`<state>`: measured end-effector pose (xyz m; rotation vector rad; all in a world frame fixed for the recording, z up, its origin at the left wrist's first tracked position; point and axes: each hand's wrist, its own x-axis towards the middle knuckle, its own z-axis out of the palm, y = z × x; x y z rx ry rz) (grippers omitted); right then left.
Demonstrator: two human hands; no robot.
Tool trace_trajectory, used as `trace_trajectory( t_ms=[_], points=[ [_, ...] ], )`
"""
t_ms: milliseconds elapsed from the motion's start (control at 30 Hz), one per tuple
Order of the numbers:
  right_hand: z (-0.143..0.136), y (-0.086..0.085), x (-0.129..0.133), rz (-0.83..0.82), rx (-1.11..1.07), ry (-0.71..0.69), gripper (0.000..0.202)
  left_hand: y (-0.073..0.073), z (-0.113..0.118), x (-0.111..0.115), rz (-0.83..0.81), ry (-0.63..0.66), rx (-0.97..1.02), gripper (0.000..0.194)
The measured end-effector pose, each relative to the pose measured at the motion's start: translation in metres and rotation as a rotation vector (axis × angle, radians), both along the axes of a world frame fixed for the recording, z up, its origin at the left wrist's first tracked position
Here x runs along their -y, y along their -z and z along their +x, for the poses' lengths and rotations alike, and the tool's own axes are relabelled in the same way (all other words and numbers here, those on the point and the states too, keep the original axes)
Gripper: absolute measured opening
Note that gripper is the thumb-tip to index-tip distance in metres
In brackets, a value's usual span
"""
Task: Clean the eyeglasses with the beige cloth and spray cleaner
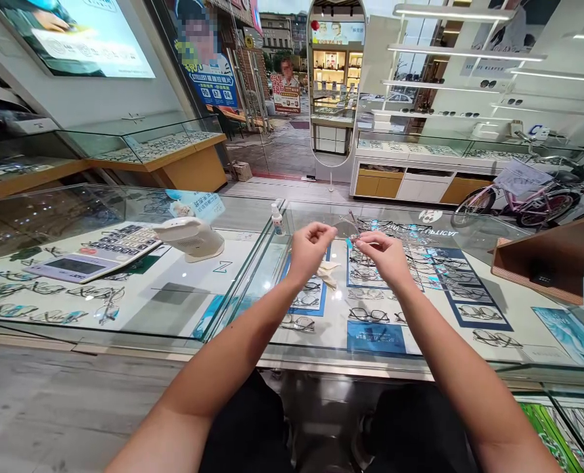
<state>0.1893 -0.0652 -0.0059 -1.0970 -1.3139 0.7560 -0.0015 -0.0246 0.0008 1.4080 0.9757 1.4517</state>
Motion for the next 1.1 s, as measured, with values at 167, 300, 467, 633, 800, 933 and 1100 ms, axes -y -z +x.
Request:
trace_trajectory(
  t_ms=[167, 300, 467, 633, 800, 933, 1100],
  points=[
    [-0.016, 0.008, 0.007, 0.299, 0.31, 0.265, 0.011, 0.007, 0.013, 0.015, -0.095, 0.214, -0.063, 0.042],
    [-0.027, 0.013, 0.012, 0.424, 0.494, 0.324, 0.013, 0.01, 0.015, 0.014, -0.191, 0.23, 0.006, 0.048],
    [-0.026, 0.007, 0.016, 0.452, 0.479, 0.274, 0.011, 0.01, 0.014, 0.012, -0.149, 0.172, -0.001, 0.043],
    [0.012, -0.01, 0.002, 0.304, 0.021, 0.365, 0.036, -0.015, 0.014, -0.009, 0.037, 0.11, -0.306, 0.025],
    [0.062, -0.023, -0.017, 0.181, -0.533, 0.427, 0.058, -0.063, 0.044, -0.052, 0.405, 0.17, -1.07, 0.013],
    [0.078, -0.024, -0.023, 0.135, -0.661, 0.392, 0.06, -0.072, 0.092, -0.079, 0.549, 0.278, -1.491, 0.022],
    [0.083, -0.021, -0.027, 0.083, -0.687, 0.385, 0.058, -0.052, 0.137, -0.089, 0.578, 0.283, -1.695, 0.03]
  ],
)
